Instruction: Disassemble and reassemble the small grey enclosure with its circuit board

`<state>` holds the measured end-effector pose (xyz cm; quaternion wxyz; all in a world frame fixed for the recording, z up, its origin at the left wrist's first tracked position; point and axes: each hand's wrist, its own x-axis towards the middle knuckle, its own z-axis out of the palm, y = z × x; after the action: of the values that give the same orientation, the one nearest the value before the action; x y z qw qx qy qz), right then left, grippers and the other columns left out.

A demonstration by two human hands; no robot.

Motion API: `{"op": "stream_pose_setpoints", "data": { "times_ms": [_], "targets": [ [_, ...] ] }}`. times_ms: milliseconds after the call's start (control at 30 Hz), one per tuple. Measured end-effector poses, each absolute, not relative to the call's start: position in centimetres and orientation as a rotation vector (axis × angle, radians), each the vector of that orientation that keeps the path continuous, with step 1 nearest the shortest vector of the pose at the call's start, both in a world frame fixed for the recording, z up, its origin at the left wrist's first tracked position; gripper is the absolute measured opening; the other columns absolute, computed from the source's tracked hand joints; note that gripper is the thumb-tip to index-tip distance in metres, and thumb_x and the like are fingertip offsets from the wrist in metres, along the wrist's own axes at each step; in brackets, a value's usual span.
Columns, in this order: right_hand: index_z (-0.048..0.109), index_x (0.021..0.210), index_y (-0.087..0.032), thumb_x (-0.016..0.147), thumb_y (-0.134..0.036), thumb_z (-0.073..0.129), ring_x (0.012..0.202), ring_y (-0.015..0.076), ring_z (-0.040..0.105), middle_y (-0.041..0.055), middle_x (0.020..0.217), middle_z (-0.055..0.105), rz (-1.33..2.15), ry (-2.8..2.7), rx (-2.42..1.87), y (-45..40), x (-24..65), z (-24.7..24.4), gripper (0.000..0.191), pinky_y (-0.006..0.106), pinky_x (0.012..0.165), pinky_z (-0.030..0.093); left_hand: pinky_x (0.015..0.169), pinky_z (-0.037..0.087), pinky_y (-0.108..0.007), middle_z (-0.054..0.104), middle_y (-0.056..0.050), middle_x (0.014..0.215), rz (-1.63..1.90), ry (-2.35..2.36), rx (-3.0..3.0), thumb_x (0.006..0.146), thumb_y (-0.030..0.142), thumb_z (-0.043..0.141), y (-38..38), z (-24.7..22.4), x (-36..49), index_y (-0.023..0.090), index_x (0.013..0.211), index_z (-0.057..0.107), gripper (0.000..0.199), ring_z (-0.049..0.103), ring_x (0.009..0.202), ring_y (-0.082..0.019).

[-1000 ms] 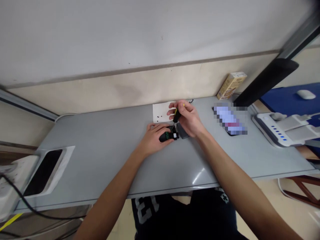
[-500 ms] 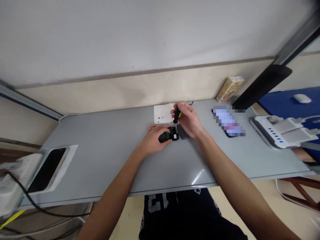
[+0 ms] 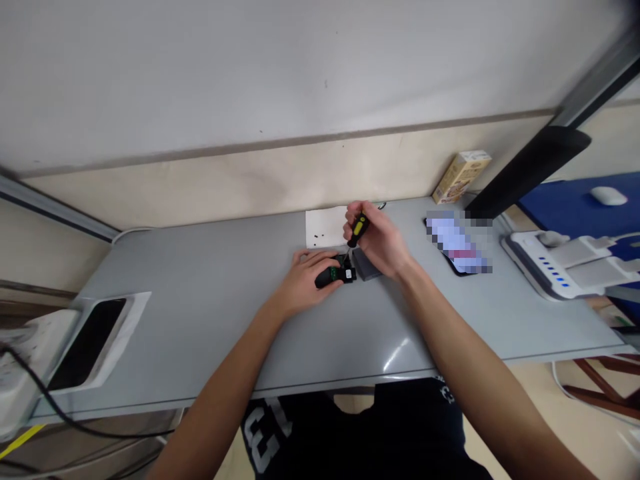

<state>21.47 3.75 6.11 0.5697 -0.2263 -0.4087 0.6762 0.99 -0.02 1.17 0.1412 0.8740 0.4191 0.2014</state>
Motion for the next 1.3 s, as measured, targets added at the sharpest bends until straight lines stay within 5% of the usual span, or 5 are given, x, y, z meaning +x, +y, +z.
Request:
{"op": "stream_pose_setpoints", "data": {
  "times_ms": [333,633,833,1167,1300],
  "targets": [
    [0.045,0.075,-0.025,0.082,-0.073,0.065,0.049,0.0091,0.031,-0.0068,0.059,0.034,1.335,-1.05,-0.696,3.9,20.1,4.9,0.052,0.026,0.046,0.03,0.118,0.03,-0.051,0.063,-0.006,0.143,0.583,1.224,2.519,0.096,0.043,0.064,0.1,0.7,0.8,0.029,0.117,0.067,0.026,0.058,0.132,-0.027],
    [0.06,0.088,-0.024,0.08,-0.058,0.077,0.08,0.0126,0.064,0.0,0.097,0.062,1.429,-1.026,-0.611,3.5,20.8,5.8,0.039,0.027,0.07,0.051,0.116,0.031,-0.052,0.064,-0.005,0.142,0.611,1.257,2.479,0.095,0.039,0.067,0.3,0.6,1.7,0.025,0.112,0.062,0.023,0.056,0.133,-0.027],
    [0.047,0.085,-0.026,0.082,-0.068,0.068,0.05,0.0093,0.04,-0.0087,0.059,0.042,1.309,-1.074,-0.691,4.1,20.7,5.2,0.047,0.025,0.052,0.038,0.117,0.029,-0.051,0.063,-0.006,0.142,0.604,1.245,2.524,0.096,0.042,0.065,0.2,0.6,1.6,0.026,0.114,0.063,0.024,0.056,0.133,-0.026],
    [0.052,0.083,-0.023,0.08,-0.059,0.076,0.073,0.0117,0.065,-0.0007,0.095,0.065,1.448,-1.018,-0.593,3.9,21.3,5.5,0.043,0.028,0.067,0.052,0.117,0.029,-0.052,0.064,-0.007,0.142,0.618,1.26,2.569,0.097,0.04,0.063,0.2,0.6,1.6,0.027,0.115,0.065,0.023,0.057,0.132,-0.027],
    [0.043,0.079,-0.024,0.086,-0.058,0.071,0.052,0.0087,0.051,-0.0063,0.067,0.055,1.272,-1.108,-0.667,4.1,21.1,5.1,0.045,0.025,0.055,0.042,0.117,0.028,-0.052,0.064,-0.007,0.142,0.619,1.245,2.577,0.098,0.04,0.063,0.3,0.5,1.5,0.027,0.117,0.065,0.023,0.059,0.131,-0.027]
  ]
}}
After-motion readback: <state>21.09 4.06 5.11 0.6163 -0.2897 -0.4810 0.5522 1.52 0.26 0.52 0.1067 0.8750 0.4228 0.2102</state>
